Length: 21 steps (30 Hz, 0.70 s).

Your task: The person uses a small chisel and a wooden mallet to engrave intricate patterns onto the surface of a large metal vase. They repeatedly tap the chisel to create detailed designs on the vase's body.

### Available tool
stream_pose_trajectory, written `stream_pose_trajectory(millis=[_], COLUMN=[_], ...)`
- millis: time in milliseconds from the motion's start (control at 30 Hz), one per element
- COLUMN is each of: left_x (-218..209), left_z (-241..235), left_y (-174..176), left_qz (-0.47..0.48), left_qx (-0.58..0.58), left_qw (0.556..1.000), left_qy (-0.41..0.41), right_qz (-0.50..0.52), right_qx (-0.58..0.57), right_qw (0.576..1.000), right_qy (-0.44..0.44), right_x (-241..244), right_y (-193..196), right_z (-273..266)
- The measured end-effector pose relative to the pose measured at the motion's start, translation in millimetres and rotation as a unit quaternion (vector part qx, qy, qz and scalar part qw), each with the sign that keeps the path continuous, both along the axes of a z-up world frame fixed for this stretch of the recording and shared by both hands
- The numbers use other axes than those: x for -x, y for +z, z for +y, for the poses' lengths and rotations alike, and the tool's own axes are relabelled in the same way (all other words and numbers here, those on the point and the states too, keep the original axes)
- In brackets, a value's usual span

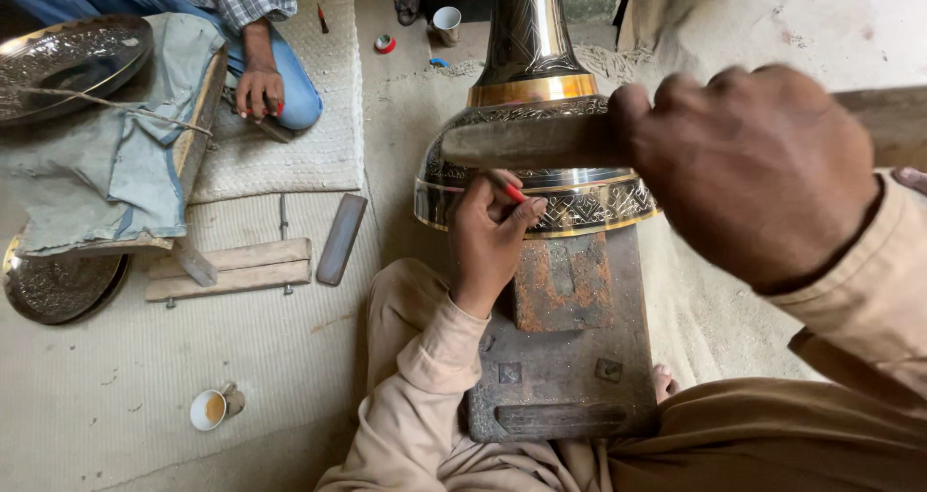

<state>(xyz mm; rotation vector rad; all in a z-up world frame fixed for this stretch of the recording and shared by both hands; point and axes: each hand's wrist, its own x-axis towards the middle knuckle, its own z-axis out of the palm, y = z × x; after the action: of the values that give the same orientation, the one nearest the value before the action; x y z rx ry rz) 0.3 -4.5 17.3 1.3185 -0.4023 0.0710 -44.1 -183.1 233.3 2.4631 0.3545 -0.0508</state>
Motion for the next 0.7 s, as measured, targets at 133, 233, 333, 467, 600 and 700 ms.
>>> stream_pose_trajectory(millis=[133, 233, 333, 467, 600, 700], left_x=[-9.9, -18.7, -30.1, -42.9, -57.6, -63.4], left_z=[2.2, 4.8, 3.3, -1.8, -12.9, -17.8], left_y=[9.4, 16.8, 24.5, 35.9, 48.6, 56.4], left_qz=[-0.052, -0.103, -0.118, -0.104, -0.202, -0.160], left_qx=[-0.123, -0.175, -0.216, -0.258, -0.343, -0.428], left_qw=[0.991, 0.979, 0.965, 0.942, 0.888, 0.848], left_qy=[0.000, -0.032, -0.092, -0.187, -0.230, -0.271], right_qz=[-0.100, -0.061, -0.062, -0.032, -0.090, -0.065], right_qx=[-0.113, -0.118, -0.219, -0.276, -0.457, -0.403], right_qw=[0.988, 0.990, 0.970, 0.951, 0.883, 0.903], right_qy=[0.021, -0.051, -0.084, -0.134, -0.053, -0.134], right_x=[4.4, 8.9, 5.4, 7.6, 25.2, 41.4], right_y=[-15.6, -22.7, -35.9, -64.2, -109.1, -134.0], right_z=[-21.9, -38.9, -52.4, -84.4, -112.7, -131.7])
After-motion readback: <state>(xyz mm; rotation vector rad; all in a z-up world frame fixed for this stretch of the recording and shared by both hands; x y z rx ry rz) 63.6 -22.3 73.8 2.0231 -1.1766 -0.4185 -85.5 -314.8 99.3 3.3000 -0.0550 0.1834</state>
